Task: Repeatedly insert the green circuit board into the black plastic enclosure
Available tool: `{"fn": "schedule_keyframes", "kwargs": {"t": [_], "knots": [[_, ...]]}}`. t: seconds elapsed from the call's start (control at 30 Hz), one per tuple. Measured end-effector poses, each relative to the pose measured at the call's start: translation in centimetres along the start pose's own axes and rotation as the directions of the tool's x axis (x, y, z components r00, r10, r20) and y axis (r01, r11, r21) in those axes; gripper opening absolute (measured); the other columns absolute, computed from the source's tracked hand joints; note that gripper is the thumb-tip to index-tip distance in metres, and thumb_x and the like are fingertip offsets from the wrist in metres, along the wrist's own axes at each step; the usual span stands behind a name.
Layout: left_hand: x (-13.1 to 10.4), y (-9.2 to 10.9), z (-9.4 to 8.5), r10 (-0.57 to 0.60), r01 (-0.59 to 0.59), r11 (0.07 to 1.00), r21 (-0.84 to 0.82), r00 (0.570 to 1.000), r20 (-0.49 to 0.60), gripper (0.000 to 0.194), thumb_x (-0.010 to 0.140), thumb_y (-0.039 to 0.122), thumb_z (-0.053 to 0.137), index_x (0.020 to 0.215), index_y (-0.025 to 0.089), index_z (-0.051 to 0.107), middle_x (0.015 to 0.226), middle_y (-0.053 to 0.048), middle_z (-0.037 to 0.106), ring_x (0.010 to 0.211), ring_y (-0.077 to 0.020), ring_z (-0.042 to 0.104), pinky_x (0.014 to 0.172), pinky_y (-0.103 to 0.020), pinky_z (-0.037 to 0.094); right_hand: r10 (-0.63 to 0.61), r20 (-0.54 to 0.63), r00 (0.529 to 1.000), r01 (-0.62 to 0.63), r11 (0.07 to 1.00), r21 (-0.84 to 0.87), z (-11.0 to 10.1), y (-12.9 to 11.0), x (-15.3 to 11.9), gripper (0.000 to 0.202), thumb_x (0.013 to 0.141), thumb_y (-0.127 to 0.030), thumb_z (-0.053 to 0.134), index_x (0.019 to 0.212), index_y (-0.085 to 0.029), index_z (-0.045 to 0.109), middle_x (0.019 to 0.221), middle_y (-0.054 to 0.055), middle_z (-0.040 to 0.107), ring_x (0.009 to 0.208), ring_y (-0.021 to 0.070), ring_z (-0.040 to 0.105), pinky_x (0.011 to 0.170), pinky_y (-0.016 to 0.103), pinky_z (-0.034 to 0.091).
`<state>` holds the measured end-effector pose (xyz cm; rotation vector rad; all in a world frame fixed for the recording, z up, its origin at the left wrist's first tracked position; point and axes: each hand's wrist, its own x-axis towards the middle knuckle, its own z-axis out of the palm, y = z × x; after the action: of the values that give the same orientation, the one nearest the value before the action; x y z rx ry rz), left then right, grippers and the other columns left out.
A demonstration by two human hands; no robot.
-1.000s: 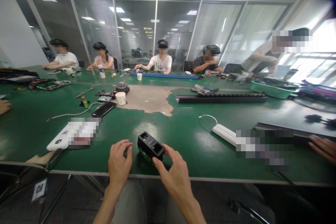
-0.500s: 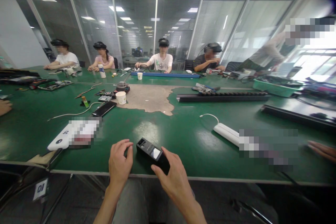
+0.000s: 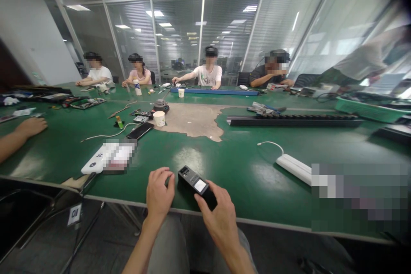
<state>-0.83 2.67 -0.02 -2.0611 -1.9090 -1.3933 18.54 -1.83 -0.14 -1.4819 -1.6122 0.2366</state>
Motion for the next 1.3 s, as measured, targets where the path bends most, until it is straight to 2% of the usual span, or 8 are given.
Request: {"fn": "schedule_keyframes", "kwargs": {"t": [0.23,0.37,0.47,0.63,0.77,1.1,1.3], "knots": [[-0.2,-0.1,-0.1,-0.004,0.004,1.0,-0.003,1.0,-0.004,0.016,0.09,0.027,0.053,0.086,0.023,0.068,0.107,-0.007,0.066,0.103,-0.0255,0.056,0.091,-0.042,0.047,0.043,-0.058,0.997,-0.038,0.996,0.077,-0.5,-1.0,0.5,0.042,0.084,-0.042,0.064,0.118,-0.019,0.062,0.112,0.011,0.068,0.105,0.0259,0.061,0.094,0.042,0.048],[-0.2,-0.2,-0.1,0.003,-0.003,1.0,-0.017,1.0,-0.014,0.016,0.09,0.028,0.054,0.085,0.023,0.068,0.106,-0.007,0.066,0.103,-0.0252,0.056,0.091,-0.042,0.046,0.133,-0.078,0.988,-0.118,0.976,0.181,-1.7,-1.6,2.4,0.045,0.082,-0.046,0.065,0.119,-0.021,0.063,0.11,0.008,0.069,0.101,0.0243,0.064,0.092,0.04,0.049],[-0.1,-0.2,-0.1,-0.002,0.002,1.0,-0.031,1.0,-0.021,0.016,0.09,0.028,0.054,0.086,0.023,0.068,0.106,-0.006,0.066,0.103,-0.0245,0.056,0.092,-0.042,0.046,0.181,-0.097,0.979,-0.158,0.964,0.212,-2.1,-0.8,4.0,0.047,0.081,-0.048,0.065,0.12,-0.023,0.063,0.11,0.007,0.071,0.101,0.024,0.065,0.093,0.039,0.049],[-0.1,0.0,-0.2,-0.015,0.013,0.999,-0.05,0.999,-0.032,0.014,0.09,0.028,0.055,0.093,0.024,0.068,0.105,-0.006,0.067,0.104,-0.0244,0.057,0.092,-0.041,0.046,0.182,-0.103,0.978,-0.168,0.977,0.133,-1.5,2.3,5.2,0.048,0.081,-0.05,0.063,0.12,-0.021,0.063,0.11,0.009,0.071,0.103,0.0263,0.065,0.094,0.042,0.047],[-0.1,0.0,-0.1,-0.012,0.011,0.999,-0.046,1.0,-0.029,0.015,0.09,0.029,0.054,0.09,0.023,0.068,0.106,-0.006,0.066,0.103,-0.0248,0.057,0.092,-0.042,0.046,0.159,-0.087,0.983,-0.155,0.987,0.05,-0.7,3.8,5.0,0.049,0.083,-0.05,0.06,0.121,-0.019,0.062,0.11,0.011,0.07,0.102,0.0273,0.064,0.092,0.043,0.048],[-0.1,0.0,0.0,0.0,-0.001,1.0,-0.016,1.0,-0.017,0.016,0.09,0.03,0.054,0.086,0.023,0.068,0.106,-0.006,0.067,0.102,-0.0247,0.057,0.092,-0.041,0.046,0.123,-0.05,0.991,-0.124,0.992,-0.033,-0.4,4.3,4.8,0.049,0.085,-0.046,0.058,0.122,-0.015,0.061,0.109,0.015,0.068,0.103,0.028,0.063,0.093,0.044,0.048],[-0.1,0.0,0.1,0.018,-0.019,1.0,-0.019,1.0,-0.022,0.017,0.09,0.03,0.054,0.087,0.023,0.069,0.106,-0.007,0.067,0.102,-0.025,0.058,0.092,-0.042,0.045,0.071,-0.07,0.995,-0.076,0.994,-0.084,0.0,5.0,4.5,0.066,0.079,-0.041,0.066,0.135,-0.01,0.051,0.126,0.018,0.062,0.119,0.0308,0.054,0.101,0.048,0.043]]}}
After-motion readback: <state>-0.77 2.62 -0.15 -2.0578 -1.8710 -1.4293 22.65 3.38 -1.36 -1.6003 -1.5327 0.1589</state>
